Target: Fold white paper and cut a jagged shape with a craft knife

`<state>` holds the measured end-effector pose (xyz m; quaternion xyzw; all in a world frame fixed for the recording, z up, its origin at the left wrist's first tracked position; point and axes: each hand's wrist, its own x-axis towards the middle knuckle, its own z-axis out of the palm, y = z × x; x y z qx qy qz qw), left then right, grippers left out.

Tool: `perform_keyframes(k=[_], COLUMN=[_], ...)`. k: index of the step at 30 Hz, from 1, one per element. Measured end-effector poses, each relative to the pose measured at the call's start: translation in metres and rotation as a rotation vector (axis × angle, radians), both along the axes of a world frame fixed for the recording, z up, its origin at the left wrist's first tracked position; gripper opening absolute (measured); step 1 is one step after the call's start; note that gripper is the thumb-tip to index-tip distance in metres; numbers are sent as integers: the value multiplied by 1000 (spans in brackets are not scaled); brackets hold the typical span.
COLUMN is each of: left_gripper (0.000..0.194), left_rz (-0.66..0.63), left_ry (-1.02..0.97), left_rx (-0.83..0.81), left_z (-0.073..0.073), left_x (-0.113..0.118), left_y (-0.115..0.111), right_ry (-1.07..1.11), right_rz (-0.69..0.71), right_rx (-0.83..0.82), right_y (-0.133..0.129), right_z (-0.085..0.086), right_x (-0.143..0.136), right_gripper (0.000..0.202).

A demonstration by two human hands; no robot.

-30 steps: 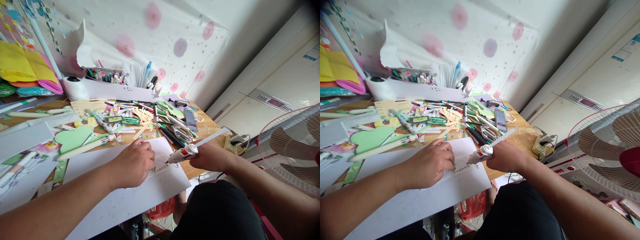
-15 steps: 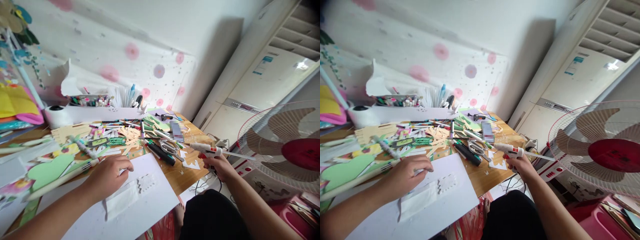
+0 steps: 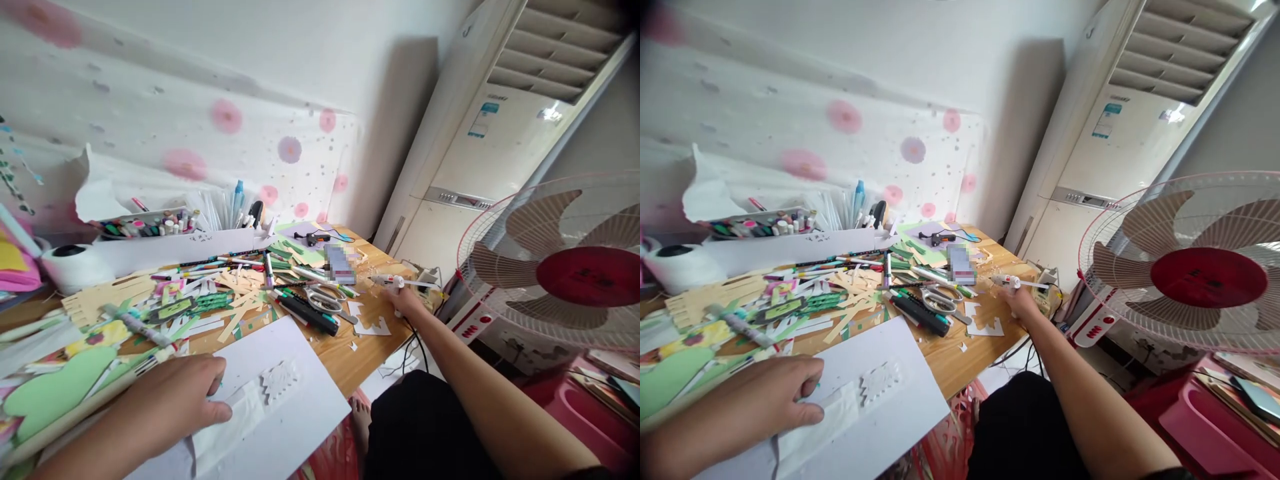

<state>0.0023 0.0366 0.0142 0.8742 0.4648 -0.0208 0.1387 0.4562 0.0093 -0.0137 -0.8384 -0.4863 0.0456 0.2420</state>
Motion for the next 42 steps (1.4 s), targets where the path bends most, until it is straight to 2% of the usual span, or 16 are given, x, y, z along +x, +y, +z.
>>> perform_keyframes(k=[4,7,9,11,13,14,16,20,23,26,29,33,35,38,40,42], left_gripper=[14,12,11,12,14,15,16,7,4,7,9,11,15,37,57,59], left_rz=[-44,-54,-63,-77,-83,-79,-61,-37,-39,-52,-70,-148,-232,-353,-395,-430], left_ry=[-18,-41,-57,-69,-73,-73,-70,-70,-82,-113,-160,-305,-457,-571,-532,-461], left_rx=[-56,-95,-120,-141,-152,-155,-161,-196,-251,-289,-296,-308,-406,-617,-608,-516], left_z=[0,0,0,3,7,9,12,11,6,2,2,6,8,8,7,7], left_x=[0,0,2,4,7,8,9,6,2,-2,-1,-1,-4,-13,-17,-19], left_y=[-2,-4,-6,-8,-9,-10,-9,-4,2,6,9,12,16,23,27,27], right_ry=[-46,-134,-168,-184,-183,-172,-137,-143,-274,-298,-305,-372,-348,-131,95,241], right_rz=[-107,-192,-175,-87,65,194,580,1128,1318,1335,1315,1290,1269,1155,1039,974], right_rx=[-16,95,183,256,274,252,240,204,177,88,152,233,264,275,247,217], right_y=[-34,-62,-72,-73,-68,-65,-58,-53,-57,-59,-58,-56,-54,-50,-46,-44], right_z=[0,3,8,16,25,30,38,37,27,15,3,-5,-4,4,11,17], right_x=[-4,-17,-33,-57,-87,-104,-139,-210,-256,-291,-310,-316,-313,-302,-292,-283], right_gripper=[28,26,24,23,18,15,13,11,16,24,24,11,13,13,12,11])
